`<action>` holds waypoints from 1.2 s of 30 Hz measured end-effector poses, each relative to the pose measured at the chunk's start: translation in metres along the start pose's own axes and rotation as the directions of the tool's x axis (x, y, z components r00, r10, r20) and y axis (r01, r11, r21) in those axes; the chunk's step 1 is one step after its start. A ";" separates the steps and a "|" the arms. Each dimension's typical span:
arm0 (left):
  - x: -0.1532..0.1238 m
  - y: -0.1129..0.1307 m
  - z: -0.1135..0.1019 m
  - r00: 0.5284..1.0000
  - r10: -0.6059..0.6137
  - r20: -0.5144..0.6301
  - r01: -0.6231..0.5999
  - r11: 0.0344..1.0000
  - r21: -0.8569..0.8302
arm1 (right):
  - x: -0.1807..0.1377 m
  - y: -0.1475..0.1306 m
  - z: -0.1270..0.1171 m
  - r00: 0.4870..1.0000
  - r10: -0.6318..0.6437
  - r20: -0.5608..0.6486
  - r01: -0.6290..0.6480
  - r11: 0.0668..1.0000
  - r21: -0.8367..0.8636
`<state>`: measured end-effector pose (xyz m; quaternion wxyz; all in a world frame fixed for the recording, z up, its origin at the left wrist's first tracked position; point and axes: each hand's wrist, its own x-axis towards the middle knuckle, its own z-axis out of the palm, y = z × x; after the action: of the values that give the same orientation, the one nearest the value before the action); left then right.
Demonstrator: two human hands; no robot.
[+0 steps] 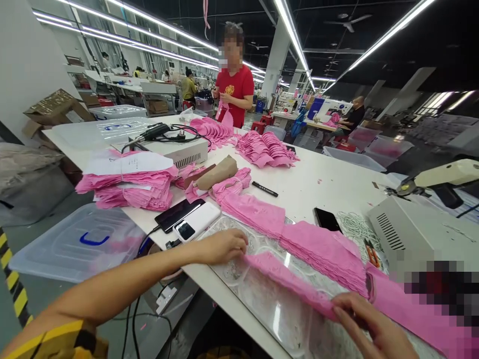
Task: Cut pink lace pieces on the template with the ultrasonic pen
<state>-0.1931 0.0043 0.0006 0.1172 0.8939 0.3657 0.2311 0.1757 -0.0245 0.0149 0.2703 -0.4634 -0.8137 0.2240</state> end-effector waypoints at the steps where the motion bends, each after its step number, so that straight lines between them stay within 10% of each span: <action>1: 0.013 -0.010 -0.007 1.000 0.001 0.001 -0.001 1.000 0.002 | 0.016 -0.005 -0.007 1.000 0.029 -0.013 -0.029 1.000 0.005; 7: 0.097 -0.087 -0.073 0.987 -0.086 -0.136 0.102 0.988 0.112 | 0.140 -0.015 -0.034 0.989 0.067 -0.131 -0.065 0.998 0.015; 12: 0.099 -0.122 -0.100 0.976 -0.087 -0.199 0.130 0.968 0.216 | 0.199 -0.002 -0.010 0.932 -0.155 -0.327 0.160 0.987 -0.013; 21: 0.037 -0.135 -0.059 0.998 -0.066 0.009 0.059 0.946 0.318 | 0.167 0.021 0.085 0.946 -0.296 -0.129 0.296 0.955 -0.020; 27: 0.056 -0.103 -0.056 0.999 -0.006 0.037 -0.005 0.957 0.291 | 0.140 0.046 0.044 0.966 -0.087 -0.243 0.084 0.996 -0.022; 36: 0.160 -0.021 0.032 0.966 0.084 0.246 -0.137 0.969 0.205 | 0.082 0.077 0.012 0.975 0.135 -0.178 -0.133 0.991 0.026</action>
<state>-0.0892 0.1307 0.0172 0.0468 0.9416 0.3218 0.0876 0.1822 0.0822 -0.0227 0.3300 -0.5336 -0.7513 0.2047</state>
